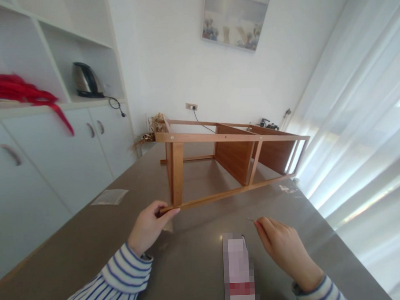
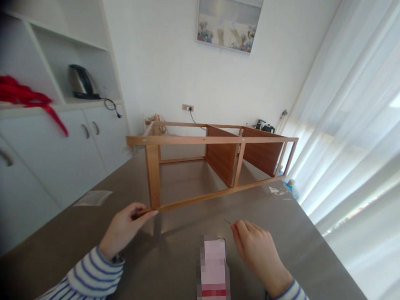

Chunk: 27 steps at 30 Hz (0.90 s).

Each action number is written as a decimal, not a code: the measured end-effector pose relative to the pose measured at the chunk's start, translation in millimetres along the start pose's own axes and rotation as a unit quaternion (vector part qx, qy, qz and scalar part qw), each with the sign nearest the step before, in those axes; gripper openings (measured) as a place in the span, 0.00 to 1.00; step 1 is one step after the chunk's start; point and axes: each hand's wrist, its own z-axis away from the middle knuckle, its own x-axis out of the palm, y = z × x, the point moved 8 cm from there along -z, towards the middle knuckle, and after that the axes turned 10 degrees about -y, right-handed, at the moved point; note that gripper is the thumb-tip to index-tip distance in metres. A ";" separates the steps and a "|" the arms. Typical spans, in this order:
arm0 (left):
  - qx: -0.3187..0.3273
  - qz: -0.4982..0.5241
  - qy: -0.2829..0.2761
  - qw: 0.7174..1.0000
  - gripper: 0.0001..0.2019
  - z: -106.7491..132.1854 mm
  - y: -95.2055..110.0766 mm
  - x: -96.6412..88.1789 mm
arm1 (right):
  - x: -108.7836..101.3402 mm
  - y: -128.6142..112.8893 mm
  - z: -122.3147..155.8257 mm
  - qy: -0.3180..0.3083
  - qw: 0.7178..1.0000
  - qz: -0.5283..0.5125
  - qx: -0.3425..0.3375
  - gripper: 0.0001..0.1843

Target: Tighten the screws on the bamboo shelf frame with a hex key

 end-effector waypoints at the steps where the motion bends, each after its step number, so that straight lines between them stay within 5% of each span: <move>1: -0.001 -0.032 -0.004 0.999 0.20 -1.2 -2.4 -1.4 | 5.9 6.4 1.8 -0.013 1.000 -0.003 0.009 0.17; 8: -0.006 -0.132 -0.032 0.991 0.21 -5.2 -13.1 -8.1 | 42.7 43.5 13.4 -0.084 0.993 -0.027 0.074 0.17; 13: 0.022 -0.196 -0.002 0.980 0.23 -9.0 -15.7 -13.4 | 62.3 60.8 21.6 -0.102 0.989 -0.042 0.097 0.16; 27: 0.003 -0.278 -0.032 0.960 0.24 -13.8 -30.6 -10.8 | 89.7 68.8 27.8 -0.091 0.987 -0.095 0.095 0.16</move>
